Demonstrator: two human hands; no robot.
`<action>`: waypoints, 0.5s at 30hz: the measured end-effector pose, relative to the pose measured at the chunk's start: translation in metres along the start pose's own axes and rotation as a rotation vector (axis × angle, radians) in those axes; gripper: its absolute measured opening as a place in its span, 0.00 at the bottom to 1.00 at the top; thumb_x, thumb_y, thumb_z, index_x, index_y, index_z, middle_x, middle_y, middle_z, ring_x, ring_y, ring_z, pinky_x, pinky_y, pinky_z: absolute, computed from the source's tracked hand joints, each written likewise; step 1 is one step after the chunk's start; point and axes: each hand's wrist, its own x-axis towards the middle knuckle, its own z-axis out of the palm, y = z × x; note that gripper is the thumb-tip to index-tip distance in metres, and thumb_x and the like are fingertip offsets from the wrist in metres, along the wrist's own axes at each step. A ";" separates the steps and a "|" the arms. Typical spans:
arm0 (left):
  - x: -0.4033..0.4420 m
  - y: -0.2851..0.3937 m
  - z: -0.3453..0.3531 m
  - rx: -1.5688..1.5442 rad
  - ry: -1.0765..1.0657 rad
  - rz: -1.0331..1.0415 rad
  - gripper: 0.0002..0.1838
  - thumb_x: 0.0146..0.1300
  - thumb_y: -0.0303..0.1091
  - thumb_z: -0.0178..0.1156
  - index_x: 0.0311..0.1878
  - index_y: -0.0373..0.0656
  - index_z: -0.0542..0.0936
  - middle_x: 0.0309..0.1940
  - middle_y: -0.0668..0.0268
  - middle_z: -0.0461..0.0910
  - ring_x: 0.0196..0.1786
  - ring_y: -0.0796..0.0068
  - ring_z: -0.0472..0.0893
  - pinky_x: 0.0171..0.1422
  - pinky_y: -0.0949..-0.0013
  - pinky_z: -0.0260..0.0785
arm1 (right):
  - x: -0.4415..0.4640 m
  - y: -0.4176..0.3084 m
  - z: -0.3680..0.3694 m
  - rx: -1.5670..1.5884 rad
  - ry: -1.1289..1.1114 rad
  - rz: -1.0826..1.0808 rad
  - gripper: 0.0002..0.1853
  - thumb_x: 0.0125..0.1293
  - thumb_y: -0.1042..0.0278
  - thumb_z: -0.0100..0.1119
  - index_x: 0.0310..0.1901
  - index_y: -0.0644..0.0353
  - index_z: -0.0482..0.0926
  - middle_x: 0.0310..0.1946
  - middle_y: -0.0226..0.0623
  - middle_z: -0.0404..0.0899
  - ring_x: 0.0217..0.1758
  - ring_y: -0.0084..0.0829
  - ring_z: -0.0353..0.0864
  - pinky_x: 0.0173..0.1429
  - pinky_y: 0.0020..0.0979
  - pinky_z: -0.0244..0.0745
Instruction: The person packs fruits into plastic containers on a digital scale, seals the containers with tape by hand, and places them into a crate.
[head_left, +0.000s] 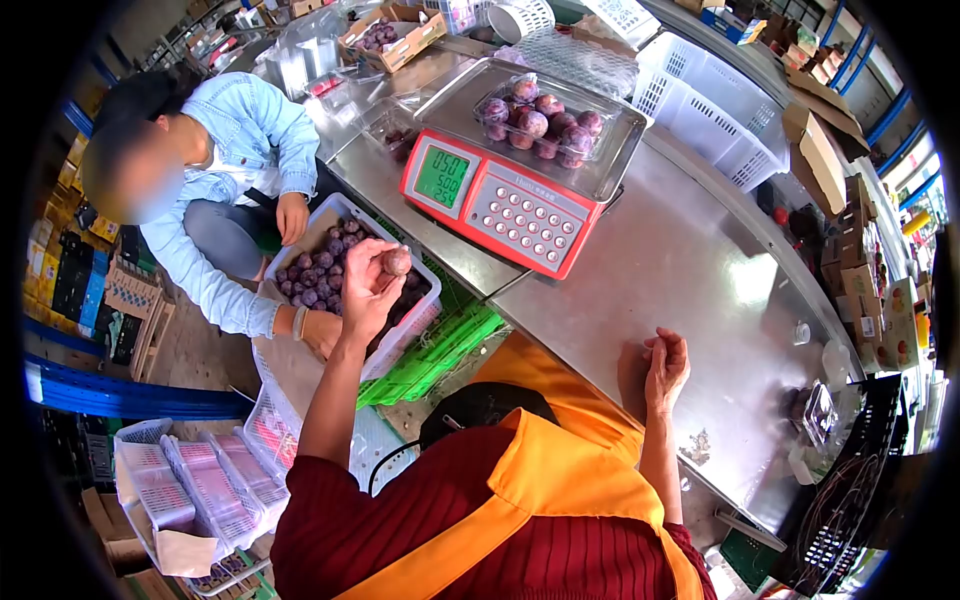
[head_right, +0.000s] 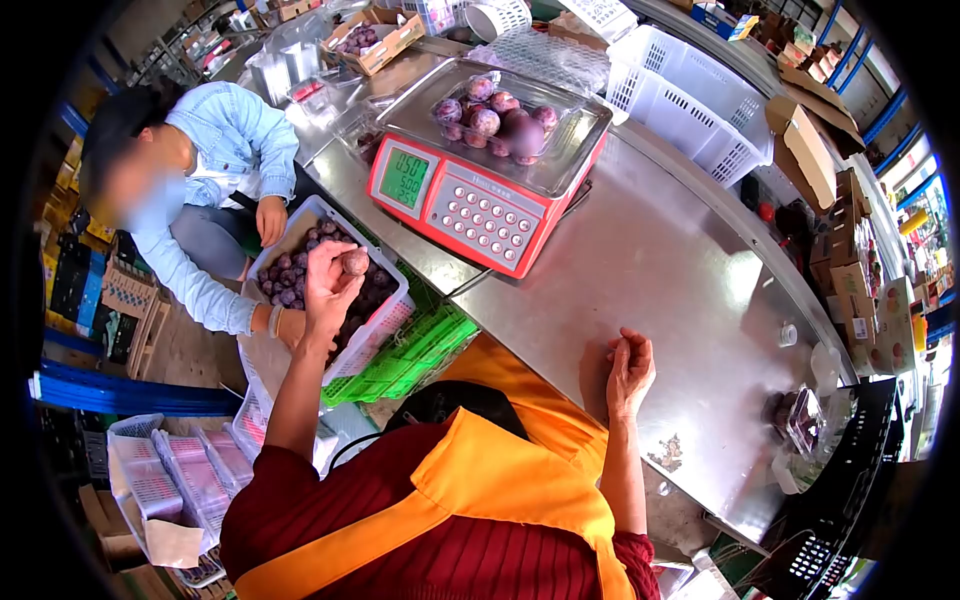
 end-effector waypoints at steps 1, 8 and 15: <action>0.004 0.008 0.006 -0.006 -0.006 0.037 0.30 0.59 0.12 0.60 0.63 0.40 0.63 0.57 0.60 0.71 0.61 0.68 0.76 0.61 0.67 0.73 | 0.000 0.000 0.000 -0.006 -0.003 -0.004 0.08 0.73 0.73 0.51 0.49 0.63 0.78 0.32 0.32 0.81 0.31 0.18 0.75 0.39 0.21 0.74; 0.021 0.043 0.042 0.005 -0.056 0.098 0.30 0.62 0.15 0.59 0.67 0.40 0.63 0.58 0.60 0.72 0.64 0.61 0.76 0.63 0.66 0.73 | -0.005 -0.004 -0.003 0.019 -0.001 -0.018 0.08 0.72 0.75 0.51 0.48 0.63 0.78 0.32 0.31 0.81 0.30 0.17 0.75 0.38 0.19 0.72; 0.020 0.057 0.046 -0.685 -0.022 -0.262 0.29 0.71 0.40 0.58 0.70 0.38 0.64 0.57 0.53 0.78 0.55 0.57 0.83 0.57 0.64 0.81 | -0.006 -0.009 -0.002 0.059 -0.004 0.002 0.08 0.72 0.74 0.52 0.47 0.64 0.78 0.31 0.31 0.80 0.31 0.18 0.75 0.39 0.21 0.74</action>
